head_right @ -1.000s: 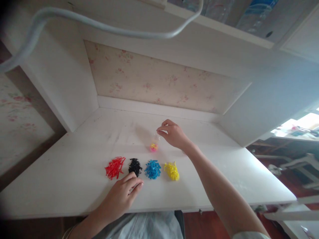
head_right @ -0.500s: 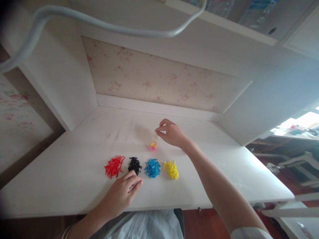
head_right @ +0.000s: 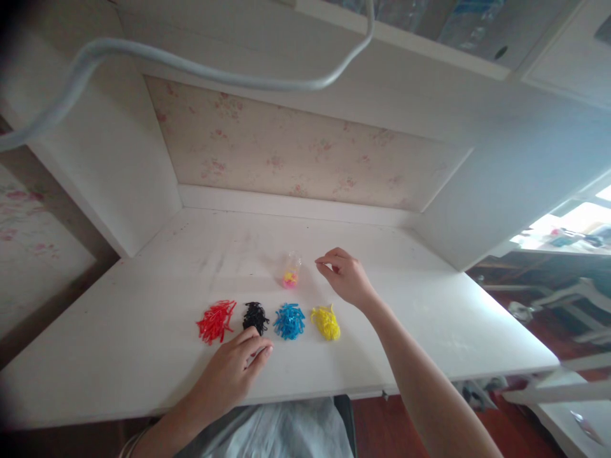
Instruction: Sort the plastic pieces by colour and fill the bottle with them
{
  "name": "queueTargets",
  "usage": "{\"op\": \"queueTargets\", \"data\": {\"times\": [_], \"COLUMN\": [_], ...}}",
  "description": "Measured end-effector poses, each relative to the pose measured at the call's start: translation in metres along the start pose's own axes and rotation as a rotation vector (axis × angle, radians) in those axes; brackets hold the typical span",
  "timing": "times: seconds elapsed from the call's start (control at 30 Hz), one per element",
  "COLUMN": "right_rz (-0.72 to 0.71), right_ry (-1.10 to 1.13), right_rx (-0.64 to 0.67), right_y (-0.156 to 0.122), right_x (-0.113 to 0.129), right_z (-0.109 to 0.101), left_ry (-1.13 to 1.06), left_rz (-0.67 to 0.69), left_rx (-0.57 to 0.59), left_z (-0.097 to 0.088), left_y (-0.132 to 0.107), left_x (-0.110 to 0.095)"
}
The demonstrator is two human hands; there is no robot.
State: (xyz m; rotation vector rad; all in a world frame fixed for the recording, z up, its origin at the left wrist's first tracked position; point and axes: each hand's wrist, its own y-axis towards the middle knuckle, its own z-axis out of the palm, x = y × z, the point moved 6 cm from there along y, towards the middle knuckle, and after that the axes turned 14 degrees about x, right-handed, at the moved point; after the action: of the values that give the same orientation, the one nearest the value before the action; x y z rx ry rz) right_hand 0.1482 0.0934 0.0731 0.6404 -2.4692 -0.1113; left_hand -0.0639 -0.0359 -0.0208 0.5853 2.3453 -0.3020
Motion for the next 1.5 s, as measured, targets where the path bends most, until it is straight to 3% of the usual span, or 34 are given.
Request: {"op": "queueTargets", "data": {"times": [0.23, 0.43, 0.63, 0.83, 1.2, 1.5], "right_rz": [0.142, 0.177, 0.141, 0.120, 0.103, 0.086], "right_ry": [0.137, 0.216, 0.220, 0.166, 0.131, 0.121], "right_rx": [0.042, 0.023, 0.074, 0.128, 0.108, 0.034], "right_y": [-0.051, -0.076, -0.080, -0.079, -0.080, -0.078], "right_x": [-0.073, -0.103, -0.104, -0.100, -0.093, -0.093], "right_z": [0.037, 0.055, 0.060, 0.064, 0.061, 0.054], "left_ry": [0.185, 0.337, 0.465, 0.545, 0.560, 0.494], "left_rz": [0.014, 0.018, 0.016, 0.023, 0.089, 0.087], "left_rx": [-0.009, 0.024, 0.062, 0.076, 0.098, 0.045], "left_z": [0.007, 0.009, 0.012, 0.016, 0.020, 0.012], "left_y": [0.015, 0.048, 0.085, 0.108, 0.117, 0.121], "left_x": [-0.020, -0.048, -0.060, -0.060, -0.062, -0.058]}}
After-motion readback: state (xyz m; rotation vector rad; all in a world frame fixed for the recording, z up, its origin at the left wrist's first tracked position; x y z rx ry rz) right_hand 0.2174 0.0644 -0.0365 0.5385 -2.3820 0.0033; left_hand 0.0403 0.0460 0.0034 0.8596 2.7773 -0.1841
